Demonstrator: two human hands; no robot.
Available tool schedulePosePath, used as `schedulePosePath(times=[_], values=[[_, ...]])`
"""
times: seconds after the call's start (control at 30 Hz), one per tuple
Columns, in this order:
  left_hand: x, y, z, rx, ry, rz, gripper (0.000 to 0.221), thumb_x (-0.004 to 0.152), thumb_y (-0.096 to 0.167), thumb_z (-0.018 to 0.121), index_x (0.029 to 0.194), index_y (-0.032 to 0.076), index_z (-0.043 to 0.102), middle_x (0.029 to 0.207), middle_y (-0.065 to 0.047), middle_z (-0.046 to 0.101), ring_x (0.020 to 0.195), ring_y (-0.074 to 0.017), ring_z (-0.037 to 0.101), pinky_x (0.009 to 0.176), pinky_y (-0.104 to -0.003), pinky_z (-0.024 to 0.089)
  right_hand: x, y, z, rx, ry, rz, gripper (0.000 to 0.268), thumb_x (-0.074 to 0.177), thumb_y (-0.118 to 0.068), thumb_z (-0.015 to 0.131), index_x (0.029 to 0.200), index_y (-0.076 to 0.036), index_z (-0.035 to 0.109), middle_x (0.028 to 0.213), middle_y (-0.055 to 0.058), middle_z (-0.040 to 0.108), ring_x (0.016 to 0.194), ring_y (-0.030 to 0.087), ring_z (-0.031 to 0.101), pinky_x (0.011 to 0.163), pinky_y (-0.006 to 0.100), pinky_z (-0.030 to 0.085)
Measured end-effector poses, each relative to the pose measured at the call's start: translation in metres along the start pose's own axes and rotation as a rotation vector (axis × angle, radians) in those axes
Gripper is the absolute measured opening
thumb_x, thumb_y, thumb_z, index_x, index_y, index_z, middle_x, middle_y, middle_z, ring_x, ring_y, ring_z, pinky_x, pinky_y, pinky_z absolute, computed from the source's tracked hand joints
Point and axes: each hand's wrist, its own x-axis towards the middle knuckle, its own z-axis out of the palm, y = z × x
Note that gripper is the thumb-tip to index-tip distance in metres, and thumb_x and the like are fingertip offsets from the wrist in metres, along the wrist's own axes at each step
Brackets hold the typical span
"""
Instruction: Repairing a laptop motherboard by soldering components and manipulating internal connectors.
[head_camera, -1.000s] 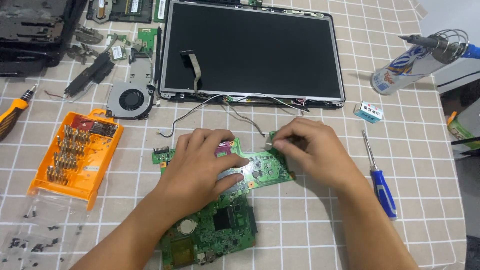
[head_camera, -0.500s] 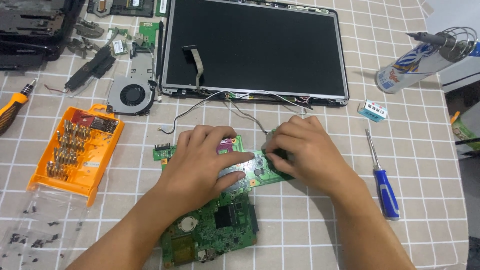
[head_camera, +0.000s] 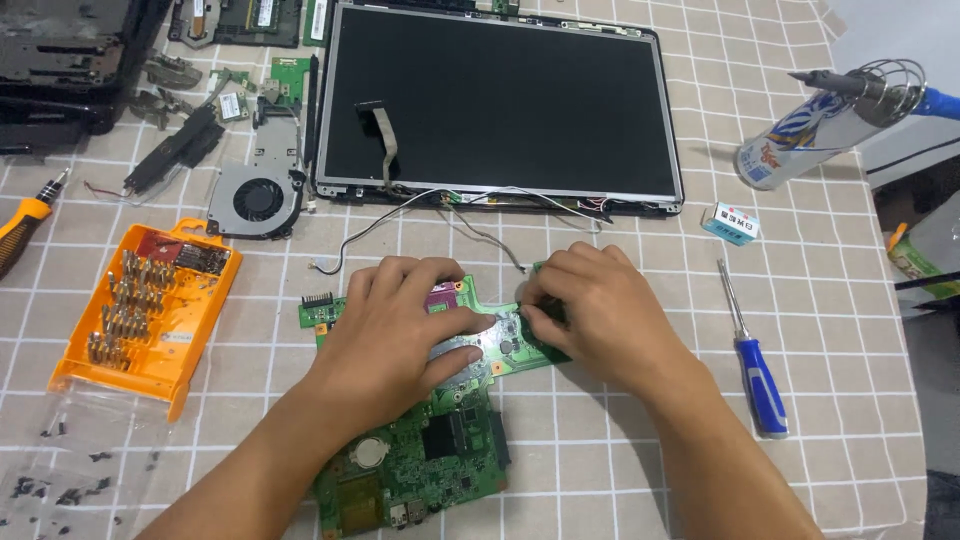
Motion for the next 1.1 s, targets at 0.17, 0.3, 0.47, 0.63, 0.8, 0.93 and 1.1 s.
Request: schedulePosePath(times=[0.17,0.3,0.47,0.63,0.8,0.93,1.1], values=[[0.0,0.001,-0.002,-0.027,-0.007,-0.009,0.029,0.081,0.037,0.068,0.109,0.028,0.07,0.126,-0.008,0.049,0.113,-0.0339,0.04,0.086,-0.052,0.032,0.0,0.006,-0.002,0.075,-0.002,-0.06,0.006,0.081,-0.017,0.071,0.083,-0.017,0.065,0.081,-0.005,0.065,0.079,0.017,0.056,0.068,0.034,0.036],[-0.001,0.0,0.001,-0.033,0.021,-0.008,0.029,0.078,0.037,0.072,0.104,0.023,0.068,0.127,-0.008,0.05,0.115,-0.0327,0.04,0.088,-0.052,0.032,0.001,0.0,-0.001,-0.008,-0.002,-0.025,0.007,0.078,-0.017,0.072,0.081,-0.017,0.066,0.08,-0.003,0.066,0.08,0.018,0.057,0.067,0.035,0.037],[0.0,0.002,-0.002,-0.037,-0.012,-0.046,0.03,0.08,0.039,0.071,0.101,0.02,0.063,0.126,-0.006,0.051,0.114,-0.0311,0.041,0.087,-0.05,0.033,0.001,0.0,-0.003,0.059,-0.008,0.064,0.004,0.082,-0.02,0.068,0.082,-0.018,0.065,0.079,-0.004,0.066,0.077,0.017,0.058,0.071,0.035,0.037],[-0.001,0.001,-0.001,0.014,-0.006,0.023,0.032,0.087,0.039,0.059,0.118,0.032,0.066,0.126,-0.01,0.047,0.108,-0.0352,0.04,0.084,-0.052,0.032,0.002,0.004,-0.012,0.244,0.098,0.154,0.009,0.088,-0.02,0.063,0.09,-0.012,0.067,0.086,0.003,0.064,0.081,0.02,0.059,0.073,0.035,0.043],[-0.001,0.001,-0.002,-0.061,0.04,0.014,0.024,0.082,0.035,0.069,0.096,0.016,0.07,0.125,-0.007,0.051,0.115,-0.0323,0.041,0.088,-0.051,0.032,0.002,-0.005,-0.023,0.397,0.21,0.289,0.013,0.087,-0.012,0.063,0.098,-0.009,0.069,0.091,0.003,0.067,0.079,0.015,0.059,0.066,0.027,0.045],[-0.001,0.007,-0.004,-0.074,0.221,0.014,0.011,0.084,0.027,0.066,0.082,0.016,0.068,0.118,-0.002,0.056,0.111,-0.0281,0.045,0.09,-0.05,0.029,0.0,-0.009,-0.014,0.329,0.301,0.026,0.01,0.087,-0.01,0.062,0.095,-0.007,0.067,0.091,0.007,0.067,0.087,0.021,0.062,0.077,0.033,0.049],[-0.002,0.011,-0.008,-0.099,0.525,0.022,0.013,0.08,0.028,0.074,0.08,0.018,0.067,0.107,0.001,0.058,0.104,-0.0266,0.048,0.084,-0.045,0.029,0.0,-0.022,-0.011,0.285,0.415,-0.18,0.014,0.081,0.004,0.069,0.092,-0.003,0.067,0.093,0.009,0.065,0.084,0.021,0.062,0.078,0.031,0.051]])
